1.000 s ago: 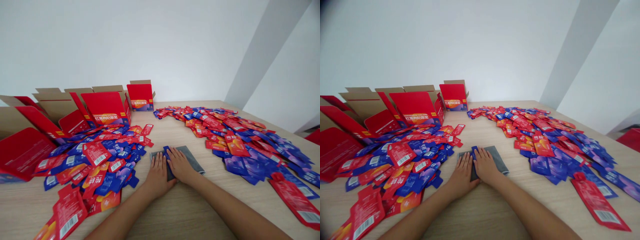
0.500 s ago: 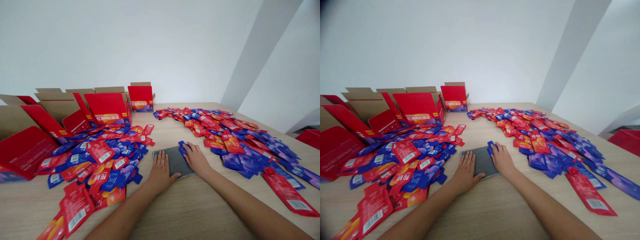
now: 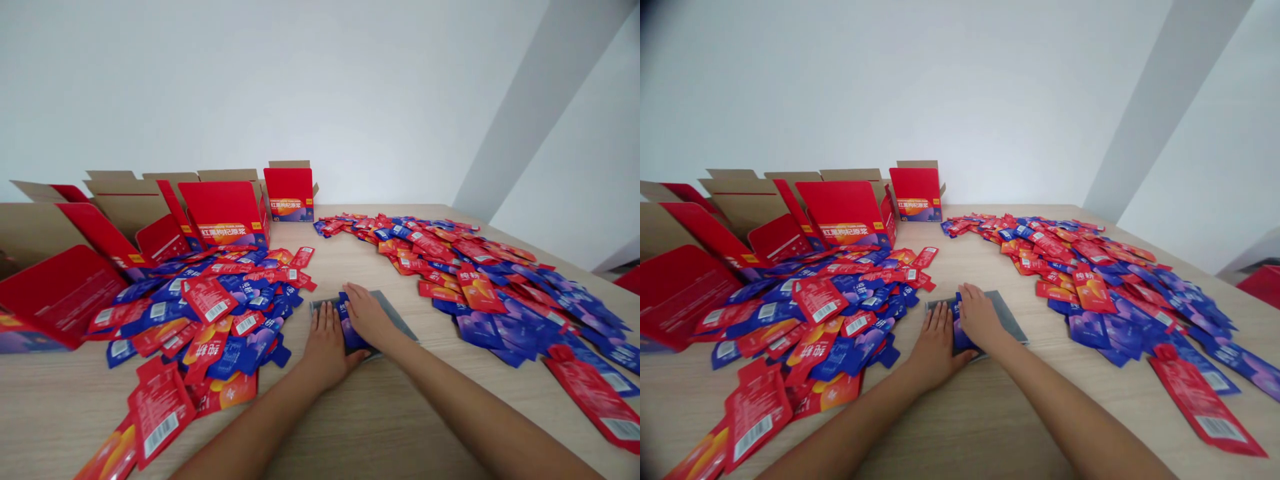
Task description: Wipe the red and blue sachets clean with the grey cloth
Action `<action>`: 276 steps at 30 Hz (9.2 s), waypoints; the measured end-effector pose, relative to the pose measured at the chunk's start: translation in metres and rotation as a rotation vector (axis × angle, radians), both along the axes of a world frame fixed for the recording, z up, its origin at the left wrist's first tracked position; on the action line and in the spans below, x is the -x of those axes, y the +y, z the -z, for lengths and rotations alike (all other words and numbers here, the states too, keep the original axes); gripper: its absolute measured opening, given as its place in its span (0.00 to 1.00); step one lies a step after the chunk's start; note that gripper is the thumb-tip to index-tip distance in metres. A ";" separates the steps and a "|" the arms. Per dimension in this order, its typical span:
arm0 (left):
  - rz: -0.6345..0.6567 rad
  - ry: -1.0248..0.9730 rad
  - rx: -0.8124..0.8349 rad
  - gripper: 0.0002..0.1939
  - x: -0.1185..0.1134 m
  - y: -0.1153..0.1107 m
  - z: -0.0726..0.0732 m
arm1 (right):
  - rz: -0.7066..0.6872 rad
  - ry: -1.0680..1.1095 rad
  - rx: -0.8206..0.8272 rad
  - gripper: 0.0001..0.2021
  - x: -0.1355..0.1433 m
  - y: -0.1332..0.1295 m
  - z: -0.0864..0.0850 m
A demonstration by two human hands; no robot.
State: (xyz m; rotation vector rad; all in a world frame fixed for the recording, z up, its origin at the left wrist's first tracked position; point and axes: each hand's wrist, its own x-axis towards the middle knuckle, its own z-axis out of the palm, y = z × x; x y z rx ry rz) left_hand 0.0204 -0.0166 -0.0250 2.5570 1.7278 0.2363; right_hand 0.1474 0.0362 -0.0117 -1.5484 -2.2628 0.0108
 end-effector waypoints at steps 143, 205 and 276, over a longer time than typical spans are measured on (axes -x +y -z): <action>0.034 -0.009 0.052 0.34 0.002 0.008 -0.002 | 0.347 0.217 0.012 0.28 -0.072 0.132 -0.005; -0.020 0.038 -0.034 0.44 0.005 0.007 0.003 | 0.143 -0.361 -0.126 0.23 -0.052 -0.007 -0.024; 0.013 0.036 0.011 0.50 0.007 0.006 -0.003 | -0.023 -0.141 -0.084 0.24 -0.024 0.035 0.004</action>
